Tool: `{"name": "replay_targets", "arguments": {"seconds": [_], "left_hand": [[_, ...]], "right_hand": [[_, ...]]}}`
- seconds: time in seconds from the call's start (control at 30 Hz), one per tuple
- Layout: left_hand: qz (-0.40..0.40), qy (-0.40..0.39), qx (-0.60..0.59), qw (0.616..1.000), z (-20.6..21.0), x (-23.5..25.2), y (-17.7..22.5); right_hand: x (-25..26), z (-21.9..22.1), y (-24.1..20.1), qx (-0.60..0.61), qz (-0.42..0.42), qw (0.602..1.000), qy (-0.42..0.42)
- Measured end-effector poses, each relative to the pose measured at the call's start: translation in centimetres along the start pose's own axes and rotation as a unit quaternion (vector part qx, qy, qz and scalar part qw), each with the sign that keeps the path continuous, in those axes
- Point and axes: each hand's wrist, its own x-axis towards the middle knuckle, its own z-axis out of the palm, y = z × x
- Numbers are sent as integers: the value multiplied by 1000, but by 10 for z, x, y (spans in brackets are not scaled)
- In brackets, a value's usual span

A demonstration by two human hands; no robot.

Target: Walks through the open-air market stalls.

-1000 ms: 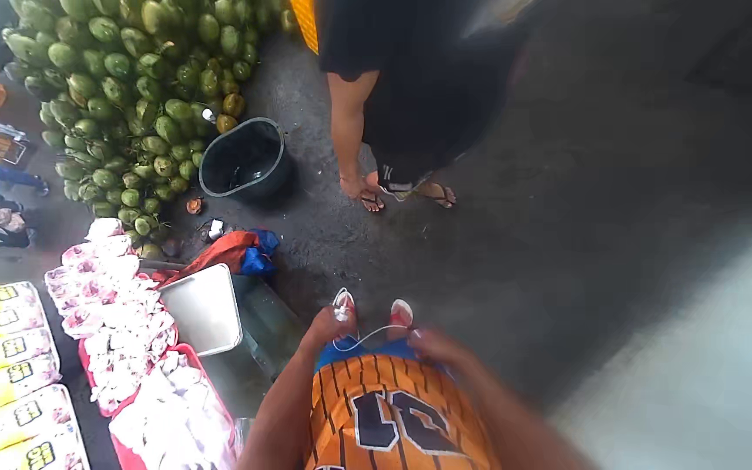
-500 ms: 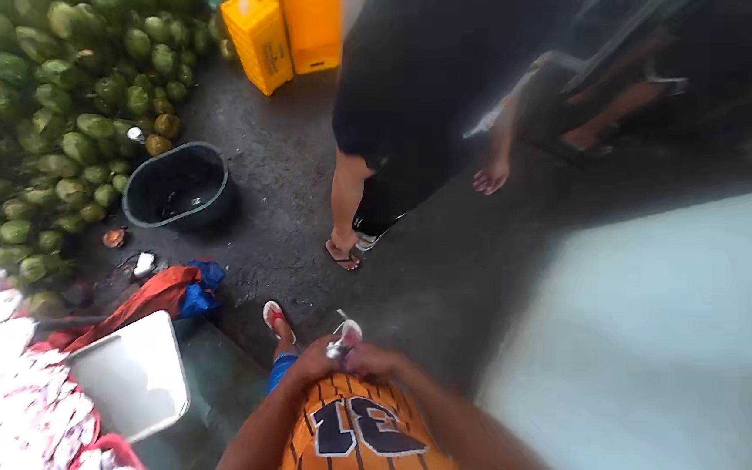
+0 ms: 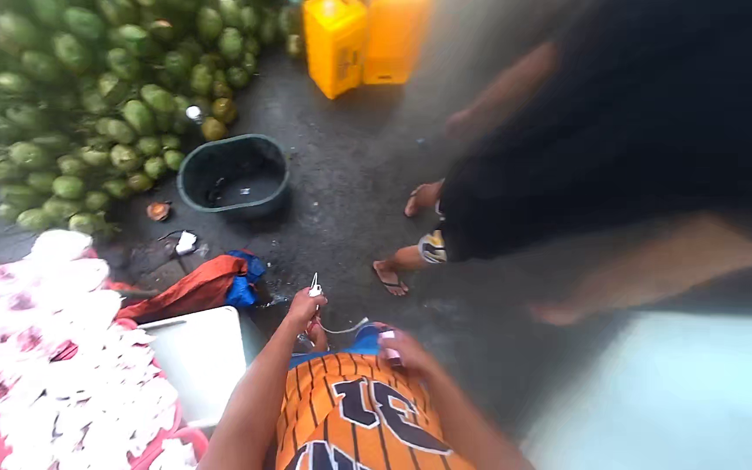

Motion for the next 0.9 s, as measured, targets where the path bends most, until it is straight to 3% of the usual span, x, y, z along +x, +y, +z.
{"name": "replay_targets", "arguments": {"seconds": [0.13, 0.3, 0.4, 0.47, 0.53, 0.6, 0.67, 0.8, 0.9], "left_hand": [[-42, 71, -30, 996, -86, 14, 12], [-69, 103, -104, 987, -148, 36, 18], [-91, 89, -56, 990, -178, 50, 30], [-86, 62, 36, 994, -208, 69, 39], [-82, 61, 69, 992, -244, 91, 53], [-92, 118, 28, 988, -277, 100, 74], [-90, 188, 11, 978, -328, 109, 117], [-50, 252, -27, 966, -409, 127, 171], [-34, 285, -109, 952, -461, 152, 194]], "right_hand": [[19, -26, -22, 100, 2, 982, 158], [60, -53, -56, 15, 89, 950, 300], [112, -50, -94, -43, 115, 931, 344], [168, -41, -136, -89, 118, 935, 322], [235, -30, -194, -192, 117, 939, 261], [296, -7, -272, -320, 100, 925, 177], [361, 40, -371, -383, 29, 917, 109], [420, 147, -572, -391, -76, 917, 4], [451, 214, -681, -345, -180, 920, -48]]}}
